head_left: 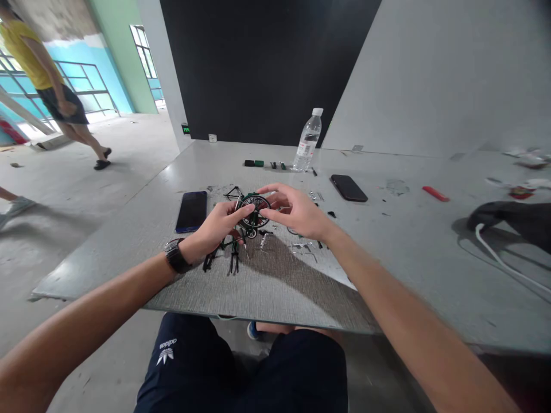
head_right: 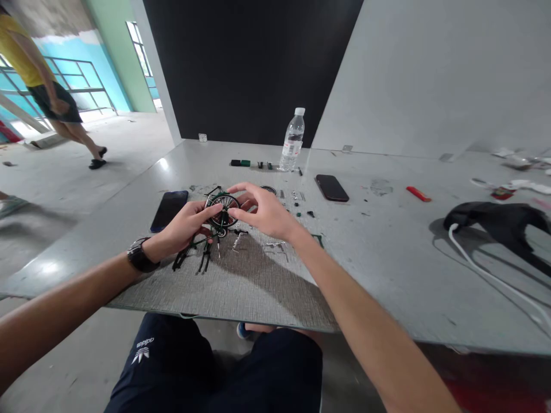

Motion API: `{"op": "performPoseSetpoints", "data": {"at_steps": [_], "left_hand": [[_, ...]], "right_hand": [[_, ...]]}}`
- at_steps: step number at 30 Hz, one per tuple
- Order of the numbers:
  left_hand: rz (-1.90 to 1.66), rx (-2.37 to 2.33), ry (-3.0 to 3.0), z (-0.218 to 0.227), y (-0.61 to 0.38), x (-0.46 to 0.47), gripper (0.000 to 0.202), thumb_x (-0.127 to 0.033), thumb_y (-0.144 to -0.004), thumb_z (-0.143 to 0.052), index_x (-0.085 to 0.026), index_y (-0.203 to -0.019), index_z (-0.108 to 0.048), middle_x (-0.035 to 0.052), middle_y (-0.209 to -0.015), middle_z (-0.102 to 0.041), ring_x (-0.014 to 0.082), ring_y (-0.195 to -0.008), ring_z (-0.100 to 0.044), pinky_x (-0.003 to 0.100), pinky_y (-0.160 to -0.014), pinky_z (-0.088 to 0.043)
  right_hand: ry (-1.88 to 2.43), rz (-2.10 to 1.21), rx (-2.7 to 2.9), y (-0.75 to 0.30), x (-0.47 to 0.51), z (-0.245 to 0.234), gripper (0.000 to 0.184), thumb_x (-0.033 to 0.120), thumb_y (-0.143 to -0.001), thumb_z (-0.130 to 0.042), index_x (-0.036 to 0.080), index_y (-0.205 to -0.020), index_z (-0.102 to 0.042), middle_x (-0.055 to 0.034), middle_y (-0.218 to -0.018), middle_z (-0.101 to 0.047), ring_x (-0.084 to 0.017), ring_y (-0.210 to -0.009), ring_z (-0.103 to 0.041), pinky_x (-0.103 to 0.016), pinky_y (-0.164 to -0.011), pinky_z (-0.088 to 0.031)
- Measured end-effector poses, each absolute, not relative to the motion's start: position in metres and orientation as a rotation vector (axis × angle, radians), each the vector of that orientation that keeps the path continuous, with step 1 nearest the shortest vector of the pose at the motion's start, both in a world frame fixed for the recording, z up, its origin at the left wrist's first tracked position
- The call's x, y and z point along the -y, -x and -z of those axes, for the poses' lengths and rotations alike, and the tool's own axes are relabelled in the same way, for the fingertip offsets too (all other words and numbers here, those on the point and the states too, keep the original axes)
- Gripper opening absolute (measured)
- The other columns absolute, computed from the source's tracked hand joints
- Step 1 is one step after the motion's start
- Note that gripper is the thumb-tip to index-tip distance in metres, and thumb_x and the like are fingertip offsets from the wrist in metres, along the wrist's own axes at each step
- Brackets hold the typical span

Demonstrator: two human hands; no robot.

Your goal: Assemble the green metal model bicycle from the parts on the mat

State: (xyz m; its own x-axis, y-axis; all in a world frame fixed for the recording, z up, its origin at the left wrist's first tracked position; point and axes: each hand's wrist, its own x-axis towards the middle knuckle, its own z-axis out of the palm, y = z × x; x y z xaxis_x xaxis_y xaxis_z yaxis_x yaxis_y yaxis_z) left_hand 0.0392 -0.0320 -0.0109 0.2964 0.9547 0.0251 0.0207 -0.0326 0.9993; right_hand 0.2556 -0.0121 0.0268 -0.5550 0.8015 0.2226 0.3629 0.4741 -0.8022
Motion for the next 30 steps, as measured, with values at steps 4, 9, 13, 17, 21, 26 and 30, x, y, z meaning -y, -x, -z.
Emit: {"op": "performPoseSetpoints", "data": {"at_steps": [4,9,13,17,21,26,30], "left_hand": [[-0.991,-1.000,-1.367,0.0114,-0.0392,0.0318,0.041,-0.055,-0.086,-0.069,-0.014,-0.087,-0.067,0.0064,-0.081,-0.065,0.0128,-0.065,-0.060,0.022,-0.047,-0.050],[-0.979,-0.997,-1.368,0.0103,-0.0387,0.0315,0.042,-0.055,-0.086,-0.069,-0.014,-0.089,-0.068,0.0093,-0.088,-0.070,0.0127,-0.067,-0.062,0.022,-0.049,-0.050],[-0.974,-0.997,-1.375,0.0111,-0.0379,0.0311,0.041,-0.056,-0.086,-0.068,-0.014,-0.088,-0.068,0.0083,-0.086,-0.069,0.0125,-0.065,-0.062,0.022,-0.049,-0.050],[-0.965,-0.998,-1.384,0.0131,-0.0369,0.0304,0.042,-0.056,-0.086,-0.068,-0.015,-0.086,-0.067,0.0083,-0.086,-0.068,0.0132,-0.067,-0.062,0.022,-0.049,-0.051],[-0.951,-0.997,-1.392,0.0131,-0.0372,0.0303,0.043,-0.057,-0.086,-0.068,-0.014,-0.088,-0.068,0.0093,-0.088,-0.069,0.0125,-0.066,-0.061,0.022,-0.049,-0.051],[-0.992,-1.020,-1.368,0.0109,-0.0388,0.0309,0.042,-0.057,-0.086,-0.069,-0.015,-0.084,-0.068,0.0079,-0.085,-0.070,0.0121,-0.063,-0.061,0.022,-0.048,-0.050],[-0.989,-1.013,-1.359,0.0102,-0.0386,0.0317,0.042,-0.056,-0.087,-0.067,-0.014,-0.089,-0.070,0.0103,-0.092,-0.073,0.0130,-0.064,-0.063,0.023,-0.048,-0.051]], "right_hand": [[0.966,-0.910,2.158,-0.2584,0.0094,-0.0260,0.049,0.052,-0.089,-0.069,0.025,-0.129,-0.060,-0.0066,-0.100,-0.072,-0.023,-0.088,-0.068,-0.040,-0.077,-0.054],[0.963,-0.748,2.173,-0.2603,0.0071,-0.0242,0.043,0.052,-0.088,-0.070,0.023,-0.120,-0.066,-0.0061,-0.094,-0.072,-0.022,-0.084,-0.067,-0.039,-0.075,-0.053],[0.951,-0.632,2.194,-0.2610,0.0069,-0.0251,0.038,0.053,-0.091,-0.068,0.023,-0.113,-0.069,-0.0043,-0.087,-0.074,-0.021,-0.082,-0.067,-0.039,-0.076,-0.052],[0.925,-0.602,2.182,-0.2606,0.0067,-0.0243,0.036,0.055,-0.092,-0.066,0.024,-0.109,-0.070,-0.0037,-0.085,-0.074,-0.021,-0.080,-0.067,-0.040,-0.078,-0.051],[0.925,-0.617,2.162,-0.2597,0.0067,-0.0229,0.033,0.054,-0.091,-0.068,0.024,-0.107,-0.069,-0.0028,-0.083,-0.072,-0.020,-0.079,-0.065,-0.040,-0.077,-0.050],[0.935,-0.620,2.151,-0.2599,0.0058,-0.0217,0.027,0.051,-0.091,-0.069,0.024,-0.092,-0.066,-0.0025,-0.081,-0.069,-0.019,-0.077,-0.062,-0.038,-0.074,-0.047],[0.920,-0.583,2.162,-0.2606,0.0040,-0.0201,0.031,0.054,-0.092,-0.066,0.023,-0.088,-0.065,-0.0028,-0.080,-0.067,-0.018,-0.074,-0.059,-0.037,-0.071,-0.045]]}}
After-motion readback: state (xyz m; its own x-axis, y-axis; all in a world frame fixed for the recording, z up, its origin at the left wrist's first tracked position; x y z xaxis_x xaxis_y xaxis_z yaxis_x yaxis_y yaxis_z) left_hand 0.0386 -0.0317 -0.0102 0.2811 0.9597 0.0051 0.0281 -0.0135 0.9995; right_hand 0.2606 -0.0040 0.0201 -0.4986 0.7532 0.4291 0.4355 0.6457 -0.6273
